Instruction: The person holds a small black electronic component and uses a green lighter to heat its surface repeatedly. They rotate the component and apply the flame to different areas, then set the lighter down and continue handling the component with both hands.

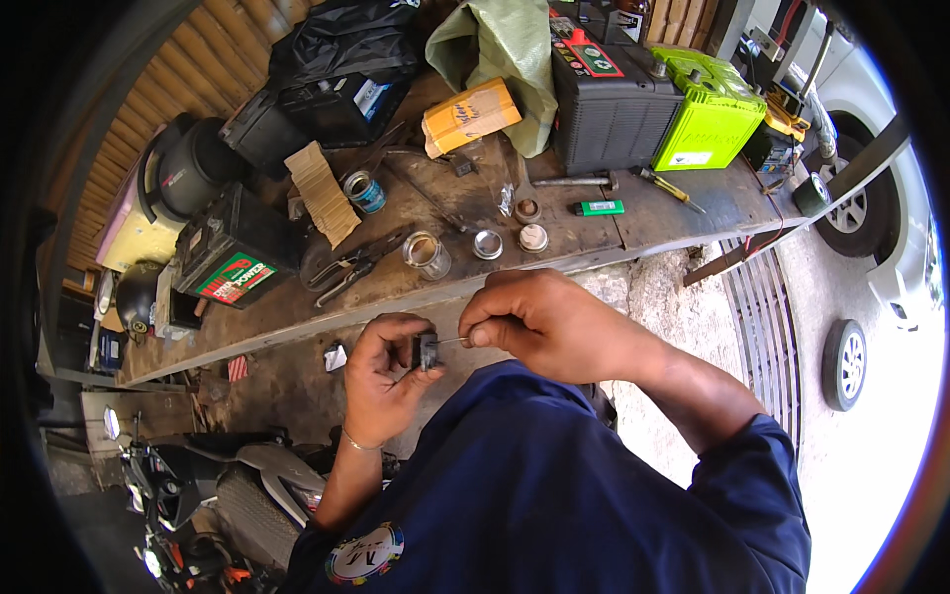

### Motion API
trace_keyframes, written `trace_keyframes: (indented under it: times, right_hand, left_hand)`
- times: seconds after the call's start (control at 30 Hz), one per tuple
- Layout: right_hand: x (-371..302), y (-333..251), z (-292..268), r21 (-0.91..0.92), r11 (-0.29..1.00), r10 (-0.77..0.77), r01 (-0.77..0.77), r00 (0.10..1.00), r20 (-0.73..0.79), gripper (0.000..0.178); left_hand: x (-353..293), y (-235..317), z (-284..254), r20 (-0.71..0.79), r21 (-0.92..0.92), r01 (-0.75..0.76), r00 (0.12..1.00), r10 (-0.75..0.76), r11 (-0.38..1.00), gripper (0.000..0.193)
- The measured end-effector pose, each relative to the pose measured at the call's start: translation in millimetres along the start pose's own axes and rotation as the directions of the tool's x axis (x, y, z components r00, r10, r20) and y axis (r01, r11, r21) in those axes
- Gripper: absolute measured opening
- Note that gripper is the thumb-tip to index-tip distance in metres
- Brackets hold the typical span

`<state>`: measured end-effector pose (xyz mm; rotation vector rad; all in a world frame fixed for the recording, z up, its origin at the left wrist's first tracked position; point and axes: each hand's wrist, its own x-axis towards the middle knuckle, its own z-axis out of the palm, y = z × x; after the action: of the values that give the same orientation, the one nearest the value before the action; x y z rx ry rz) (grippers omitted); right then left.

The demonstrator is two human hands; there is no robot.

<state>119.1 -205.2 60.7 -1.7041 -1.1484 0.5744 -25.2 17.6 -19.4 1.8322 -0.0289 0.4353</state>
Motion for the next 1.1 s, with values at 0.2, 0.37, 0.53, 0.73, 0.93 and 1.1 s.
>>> trace_keyframes:
  times: [0.2,0.37,0.53,0.73,0.93,1.1]
  right_hand:
    - [-13.9,14.2,-19.8,0.286,0.958,0.031,0.01,0.99,-0.138,0.019]
    - [-23.6,34.0,-10.8,0.395,0.918,0.054,0.041,0.973,-0.226,0.029]
    - [-30.0,45.5,-0.7,0.494,0.867,0.078,0.071,0.959,-0.274,0.033]
    - [-25.6,50.5,14.8,0.592,0.79,0.084,0.16,0.928,-0.363,0.033]
    - [-18.1,52.1,35.4,0.744,0.628,0.112,0.23,0.919,-0.379,0.028]
    - [-18.1,51.2,48.4,0.751,0.617,0.114,0.235,0.918,-0.381,0.025]
  left_hand:
    - [-4.0,1.0,-7.3,0.052,-0.36,0.103,0.995,-0.091,0.927,0.057]
    - [-1.4,5.9,-9.4,0.053,-0.444,0.027,0.999,-0.004,0.896,0.056]
    - [-5.3,12.9,-12.2,0.044,-0.466,0.114,0.993,-0.106,0.877,0.063]
    - [-7.4,18.2,-19.0,0.037,-0.487,0.118,0.993,-0.115,0.865,0.069]
    - [-13.3,18.2,-28.3,0.015,-0.542,0.104,0.993,-0.114,0.834,0.073]
    - [-21.4,16.8,-34.2,0.017,-0.552,0.106,0.993,-0.116,0.827,0.075]
